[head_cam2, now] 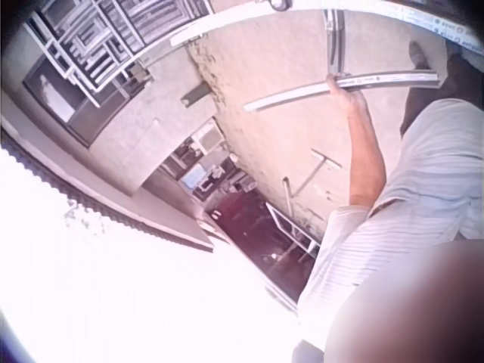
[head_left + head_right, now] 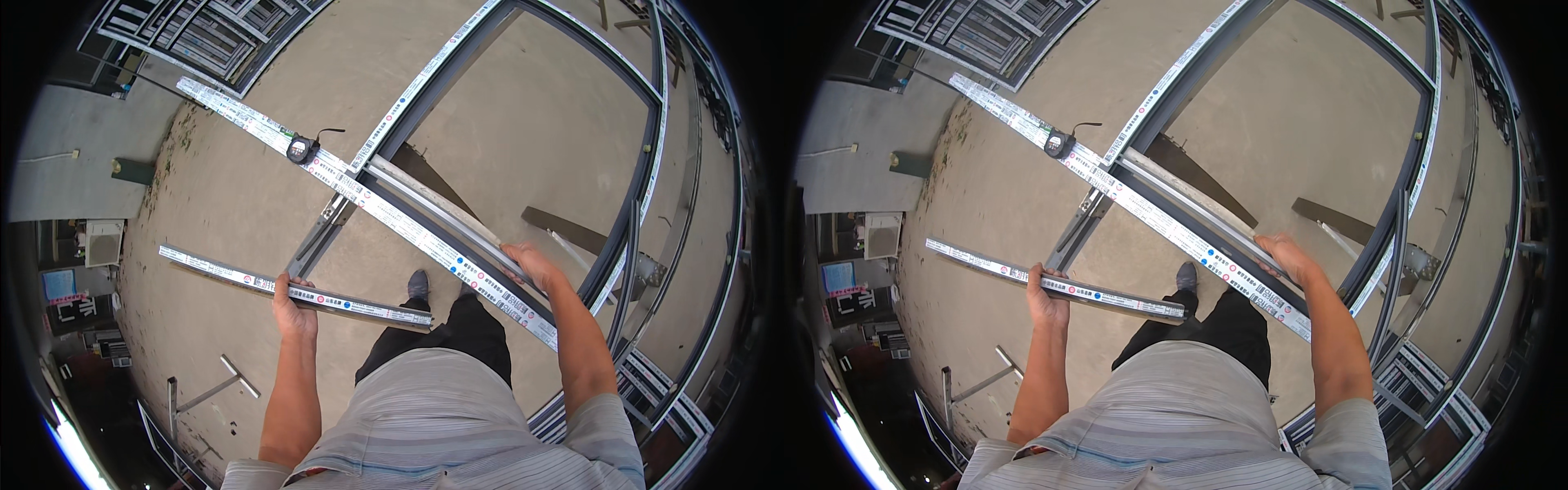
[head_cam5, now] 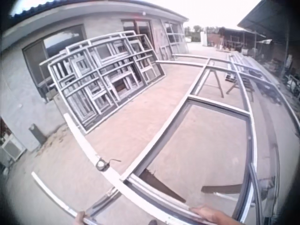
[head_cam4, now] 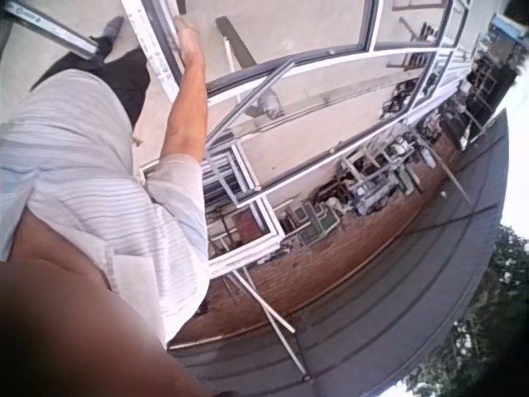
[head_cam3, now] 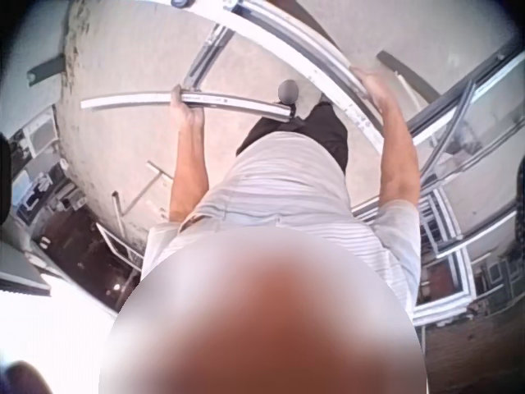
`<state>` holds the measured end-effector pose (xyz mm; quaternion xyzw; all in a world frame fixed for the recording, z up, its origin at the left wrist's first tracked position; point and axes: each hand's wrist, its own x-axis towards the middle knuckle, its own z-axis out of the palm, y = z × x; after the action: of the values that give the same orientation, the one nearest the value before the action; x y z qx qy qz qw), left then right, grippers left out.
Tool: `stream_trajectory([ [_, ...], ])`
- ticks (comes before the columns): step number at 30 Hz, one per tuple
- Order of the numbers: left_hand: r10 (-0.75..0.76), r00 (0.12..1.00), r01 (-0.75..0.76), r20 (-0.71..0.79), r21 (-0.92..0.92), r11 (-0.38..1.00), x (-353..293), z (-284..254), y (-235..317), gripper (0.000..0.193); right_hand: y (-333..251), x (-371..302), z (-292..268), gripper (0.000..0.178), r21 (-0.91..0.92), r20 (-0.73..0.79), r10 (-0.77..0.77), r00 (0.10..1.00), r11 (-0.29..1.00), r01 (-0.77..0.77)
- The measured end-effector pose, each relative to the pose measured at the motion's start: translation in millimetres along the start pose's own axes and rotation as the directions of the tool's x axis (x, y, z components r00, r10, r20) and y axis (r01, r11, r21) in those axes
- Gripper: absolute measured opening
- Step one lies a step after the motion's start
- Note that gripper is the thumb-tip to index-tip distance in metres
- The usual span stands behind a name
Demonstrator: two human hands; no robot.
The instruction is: The person assembles aluminum window frames by hand, fitting corner and mullion profiles into a jig. They repeatedly pick up profile pieces, align them with existing frame sections, and press them into place to form rectangular frames.
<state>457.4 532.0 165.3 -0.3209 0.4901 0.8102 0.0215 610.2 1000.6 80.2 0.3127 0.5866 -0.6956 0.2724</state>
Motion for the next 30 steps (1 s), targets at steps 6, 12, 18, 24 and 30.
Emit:
stream_trajectory([
  [6, 0.017, 0.999, -0.018, -0.039, -0.028, 0.999, -25, 13, -8, 0.019, 3, 7, -8, 0.04, 0.207, 0.236, 0.105, 0.966, 0.966, -0.156],
  [12, 0.025, 0.996, -0.031, -0.084, -0.071, 0.997, -38, 3, -18, 0.018, 8, 3, 2, 0.052, -0.025, 0.021, -0.011, 1.0, 1.0, 0.011],
  [18, 0.028, 0.993, -0.036, -0.114, -0.067, 0.997, -43, 2, -25, 0.018, 10, 4, 4, 0.05, 0.001, -0.028, -0.019, 0.999, 1.0, 0.019],
  [24, 0.037, 0.996, -0.043, -0.079, -0.078, 0.996, -44, 1, -22, 0.019, 13, 7, 1, 0.049, 0.05, 0.081, 0.002, 0.997, 0.999, -0.006],
  [30, 0.055, 0.993, -0.064, -0.104, -0.085, 0.994, -41, -10, -15, 0.019, 8, 24, -34, 0.054, -0.022, -0.108, -0.108, 0.988, 0.994, 0.106],
])
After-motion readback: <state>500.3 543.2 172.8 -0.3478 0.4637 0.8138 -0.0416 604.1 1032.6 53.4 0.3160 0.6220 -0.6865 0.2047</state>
